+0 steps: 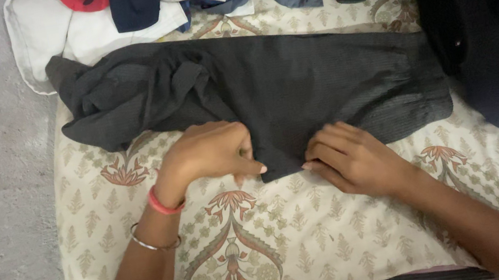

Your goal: The person folds a pair of dark gray trousers on a bed and then places them into an open suitcase.

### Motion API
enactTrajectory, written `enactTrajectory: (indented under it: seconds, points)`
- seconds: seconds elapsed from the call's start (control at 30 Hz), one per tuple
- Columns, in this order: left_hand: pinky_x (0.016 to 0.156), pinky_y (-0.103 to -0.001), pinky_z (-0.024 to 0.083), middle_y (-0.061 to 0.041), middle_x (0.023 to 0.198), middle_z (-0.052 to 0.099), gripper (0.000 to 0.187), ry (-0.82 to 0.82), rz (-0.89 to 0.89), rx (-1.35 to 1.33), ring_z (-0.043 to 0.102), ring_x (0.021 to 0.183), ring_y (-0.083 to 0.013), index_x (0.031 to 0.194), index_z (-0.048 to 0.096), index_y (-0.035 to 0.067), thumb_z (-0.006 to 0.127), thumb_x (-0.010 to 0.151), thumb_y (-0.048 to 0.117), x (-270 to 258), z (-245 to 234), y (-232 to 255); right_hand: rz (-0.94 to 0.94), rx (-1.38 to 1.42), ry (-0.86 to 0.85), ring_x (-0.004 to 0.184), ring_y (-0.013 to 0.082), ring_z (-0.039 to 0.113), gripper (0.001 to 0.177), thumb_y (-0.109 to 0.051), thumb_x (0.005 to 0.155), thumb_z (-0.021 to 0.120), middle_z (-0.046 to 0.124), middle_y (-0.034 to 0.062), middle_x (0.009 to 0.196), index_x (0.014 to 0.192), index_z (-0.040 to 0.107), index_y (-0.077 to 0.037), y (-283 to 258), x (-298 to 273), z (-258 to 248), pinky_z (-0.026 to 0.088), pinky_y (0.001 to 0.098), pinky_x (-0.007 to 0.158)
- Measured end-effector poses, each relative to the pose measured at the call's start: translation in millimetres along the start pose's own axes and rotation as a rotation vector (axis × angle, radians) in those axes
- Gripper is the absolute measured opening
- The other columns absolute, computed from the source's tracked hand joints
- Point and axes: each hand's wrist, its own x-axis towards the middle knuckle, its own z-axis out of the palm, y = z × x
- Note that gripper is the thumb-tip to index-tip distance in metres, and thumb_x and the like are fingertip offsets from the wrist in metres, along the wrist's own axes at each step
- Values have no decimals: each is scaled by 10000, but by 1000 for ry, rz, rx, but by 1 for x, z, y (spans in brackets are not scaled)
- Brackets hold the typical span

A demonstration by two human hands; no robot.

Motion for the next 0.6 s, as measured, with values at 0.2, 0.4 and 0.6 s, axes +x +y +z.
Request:
enactTrajectory:
  seconds: [0.2,0.4,0.6]
  points:
    - [621,-401,540,-78,785,743,378,484,131,-218,735,709,-240,893,687,74,649,947,446,9,-4,4,124,-61,29,1017,262,663,243,-225,905,748,665,120,1088,1029,676,-28,4,0,-4,532,405,919]
    - [688,-443,547,-93,895,733,297,638,138,-22,719,835,-286,925,684,84,714,912,380,20,8,-1,339,-86,-77,1225,318,544,438,-333,924,674,567,146,1343,1240,641,-32,12,10,-14,424,460,1058]
    - [673,-461,564,-151,1003,690,509,1034,-196,389,689,936,-359,998,680,23,802,761,457,3,-8,-57,370,-87,-106,1221,298,545,416,-352,947,651,583,116,1321,1233,650,-51,18,8,-10,413,451,1081]
